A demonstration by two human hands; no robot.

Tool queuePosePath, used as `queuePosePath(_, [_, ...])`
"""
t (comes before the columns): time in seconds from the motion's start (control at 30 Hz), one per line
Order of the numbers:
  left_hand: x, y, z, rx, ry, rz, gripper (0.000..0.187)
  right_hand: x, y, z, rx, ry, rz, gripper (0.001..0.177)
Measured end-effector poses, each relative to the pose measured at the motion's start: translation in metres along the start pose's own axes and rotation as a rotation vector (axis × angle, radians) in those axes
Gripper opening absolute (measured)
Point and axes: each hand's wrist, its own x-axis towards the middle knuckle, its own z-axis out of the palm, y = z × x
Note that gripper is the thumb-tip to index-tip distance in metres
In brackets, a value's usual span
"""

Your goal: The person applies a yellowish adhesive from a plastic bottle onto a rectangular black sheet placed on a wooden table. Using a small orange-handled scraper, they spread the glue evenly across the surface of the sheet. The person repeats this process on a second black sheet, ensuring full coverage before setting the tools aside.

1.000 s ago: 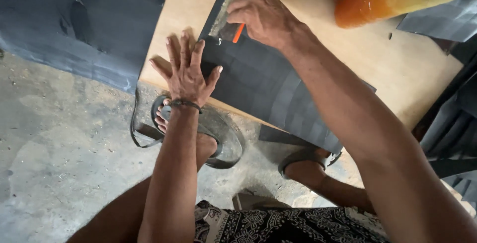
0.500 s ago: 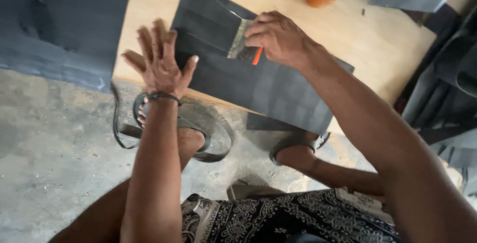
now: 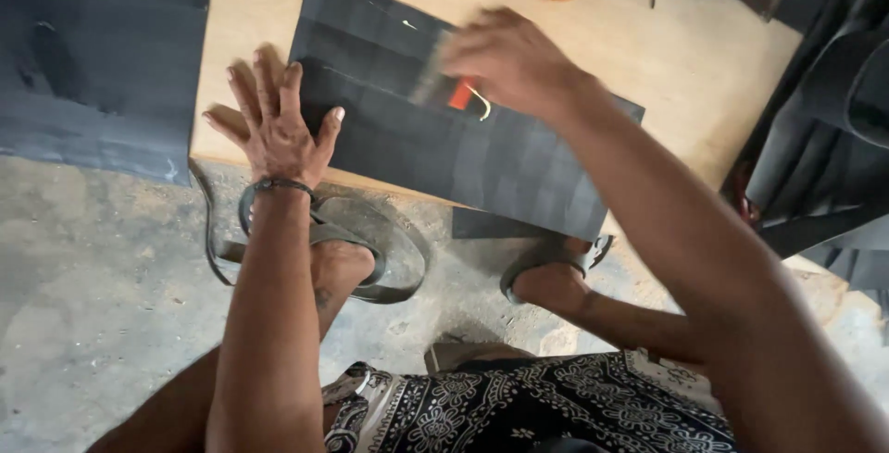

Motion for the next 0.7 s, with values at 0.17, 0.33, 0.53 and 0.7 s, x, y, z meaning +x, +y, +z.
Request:
queuePosePath(0.17, [0.001,-0.006,0.011,-0.019,0.052,0.002,0.076,0.078,-0.003,0.027,-0.073,0.1,-0.008,0.025])
queuePosePath(0.33, [-0.001,-0.006,0.009,-0.027,0.119,0.039,0.076,0.05,0.012,0.026,-0.072,0.063,-0.135,0.031])
queuePosePath(0.53, [0.002,0.004,-0.005,-0.01,0.037,0.002,0.08,-0.033,0.013,-0.001,-0.018,-0.098,-0.06,0.038])
queuePosePath(0.7, [0.002,0.009,-0.012,-0.042,-0.019,-0.03,0.079,-0.106,0.009,-0.021,-0.055,-0.249,0.094,0.035])
